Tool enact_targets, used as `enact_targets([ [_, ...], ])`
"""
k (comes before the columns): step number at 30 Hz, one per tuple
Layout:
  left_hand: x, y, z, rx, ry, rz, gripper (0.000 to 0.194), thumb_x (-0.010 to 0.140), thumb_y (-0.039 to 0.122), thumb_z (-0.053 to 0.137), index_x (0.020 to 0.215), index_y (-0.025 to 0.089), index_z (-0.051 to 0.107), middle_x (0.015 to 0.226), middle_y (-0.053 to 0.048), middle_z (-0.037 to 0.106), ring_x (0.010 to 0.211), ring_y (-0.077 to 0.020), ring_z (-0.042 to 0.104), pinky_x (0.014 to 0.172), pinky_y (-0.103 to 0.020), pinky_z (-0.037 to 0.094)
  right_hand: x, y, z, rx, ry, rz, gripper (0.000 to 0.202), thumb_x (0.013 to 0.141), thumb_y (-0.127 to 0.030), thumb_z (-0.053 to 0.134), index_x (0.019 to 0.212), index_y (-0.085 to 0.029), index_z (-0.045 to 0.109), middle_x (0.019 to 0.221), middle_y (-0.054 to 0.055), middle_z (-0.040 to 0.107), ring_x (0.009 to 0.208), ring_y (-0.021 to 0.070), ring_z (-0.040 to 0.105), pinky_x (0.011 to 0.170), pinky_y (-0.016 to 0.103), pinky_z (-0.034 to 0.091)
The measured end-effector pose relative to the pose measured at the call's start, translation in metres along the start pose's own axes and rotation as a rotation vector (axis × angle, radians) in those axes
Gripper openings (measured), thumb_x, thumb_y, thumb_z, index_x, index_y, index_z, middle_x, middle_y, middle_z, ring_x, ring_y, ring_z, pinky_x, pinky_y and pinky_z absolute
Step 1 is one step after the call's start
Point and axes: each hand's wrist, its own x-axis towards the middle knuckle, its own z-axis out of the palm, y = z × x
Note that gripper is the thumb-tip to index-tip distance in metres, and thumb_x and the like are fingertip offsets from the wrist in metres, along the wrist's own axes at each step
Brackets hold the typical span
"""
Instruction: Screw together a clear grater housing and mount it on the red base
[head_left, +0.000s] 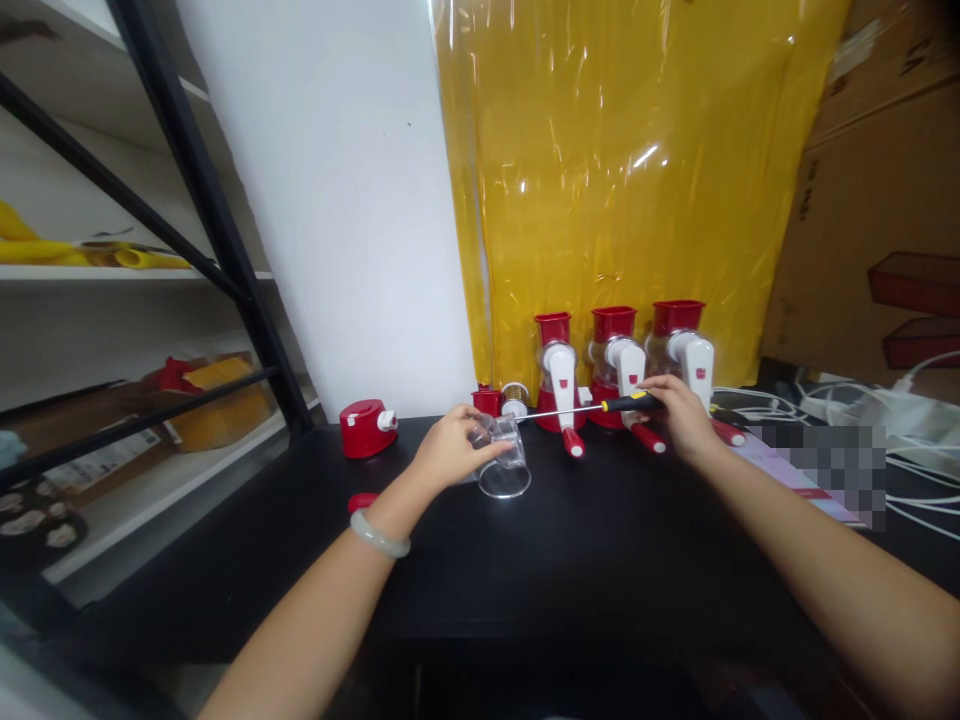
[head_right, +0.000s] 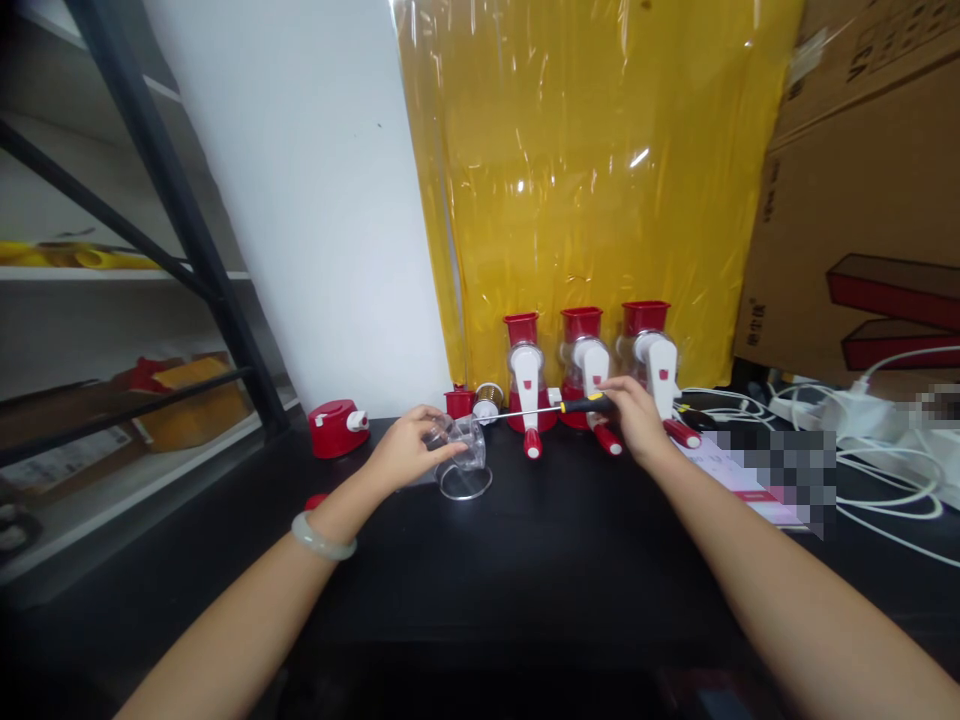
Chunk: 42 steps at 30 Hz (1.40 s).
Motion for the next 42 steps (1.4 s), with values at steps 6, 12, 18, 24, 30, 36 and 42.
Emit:
enact_targets([
  [6, 0.000, 0.001, 0.000, -0.011, 0.002, -0.007, 0.039, 0.081, 0.058, 0.079, 0.076, 0.019, 0.073, 0.115, -0.011, 0.068, 0.098, -0.0253, 0.071, 0.098, -0.043, 0.056, 0.001, 0.003, 0.001, -0.026, -0.007, -0.003, 0.024, 0.076, -0.041, 0.073, 0.082, -0.021, 0.062, 0.061, -0.002, 0.062, 0.046, 0.0111, 0.054, 0.044, 0.023, 0.044],
  [12, 0.000, 0.001, 0.000, 0.005, -0.001, -0.016, 0.041, 0.081, 0.059, 0.078, 0.075, 0.019, 0.073, 0.115, -0.010, 0.068, 0.099, -0.0258, 0.071, 0.098, -0.044, 0.056, 0.002, 0.006, -0.002, -0.181, -0.016, -0.034, 0.041, 0.084, -0.061, 0.069, 0.087, -0.021, 0.061, 0.057, -0.003, 0.060, 0.043, 0.0101, 0.051, 0.041, 0.022, 0.039],
  [18, 0.000, 0.001, 0.000, 0.005, 0.005, 0.004, 0.041, 0.081, 0.060, 0.078, 0.076, 0.020, 0.073, 0.115, -0.010, 0.069, 0.100, -0.0261, 0.071, 0.098, -0.044, 0.056, 0.000, 0.005, -0.003, -0.270, -0.019, -0.048, 0.051, 0.085, -0.072, 0.063, 0.087, -0.021, 0.060, 0.052, -0.002, 0.058, 0.041, 0.0112, 0.050, 0.040, 0.022, 0.038],
  [24, 0.000, 0.004, -0.002, -0.001, -0.005, -0.031, 0.039, 0.080, 0.058, 0.079, 0.076, 0.020, 0.073, 0.116, -0.011, 0.069, 0.099, -0.0262, 0.071, 0.100, -0.046, 0.055, -0.001, 0.002, -0.002, -0.318, -0.016, -0.022, 0.053, 0.086, -0.074, 0.061, 0.080, -0.022, 0.057, 0.049, -0.002, 0.056, 0.040, 0.0113, 0.048, 0.038, 0.022, 0.036],
  [30, 0.000, 0.004, -0.001, -0.012, -0.004, -0.021, 0.040, 0.080, 0.059, 0.079, 0.075, 0.020, 0.072, 0.115, -0.011, 0.069, 0.100, -0.0257, 0.070, 0.100, -0.045, 0.055, -0.001, 0.004, 0.000, -0.279, -0.019, 0.011, 0.051, 0.086, -0.072, 0.062, 0.080, -0.022, 0.056, 0.048, -0.003, 0.054, 0.041, 0.0115, 0.048, 0.039, 0.022, 0.035],
  [36, 0.000, 0.002, -0.001, -0.015, 0.000, -0.014, 0.039, 0.080, 0.059, 0.079, 0.075, 0.020, 0.072, 0.115, -0.011, 0.069, 0.099, -0.0256, 0.071, 0.099, -0.045, 0.056, -0.005, 0.000, -0.001, -0.325, -0.030, 0.000, 0.054, 0.086, -0.074, 0.059, 0.074, -0.022, 0.056, 0.047, -0.002, 0.052, 0.041, 0.0116, 0.046, 0.041, 0.024, 0.034],
  [42, 0.000, 0.000, 0.000, -0.007, 0.010, 0.014, 0.039, 0.081, 0.059, 0.078, 0.076, 0.021, 0.073, 0.115, -0.010, 0.069, 0.100, -0.0259, 0.071, 0.099, -0.045, 0.056, -0.005, -0.005, -0.001, -0.404, -0.026, 0.041, 0.057, 0.089, -0.074, 0.053, 0.067, -0.022, 0.056, 0.045, 0.000, 0.051, 0.039, 0.0124, 0.045, 0.042, 0.026, 0.036],
])
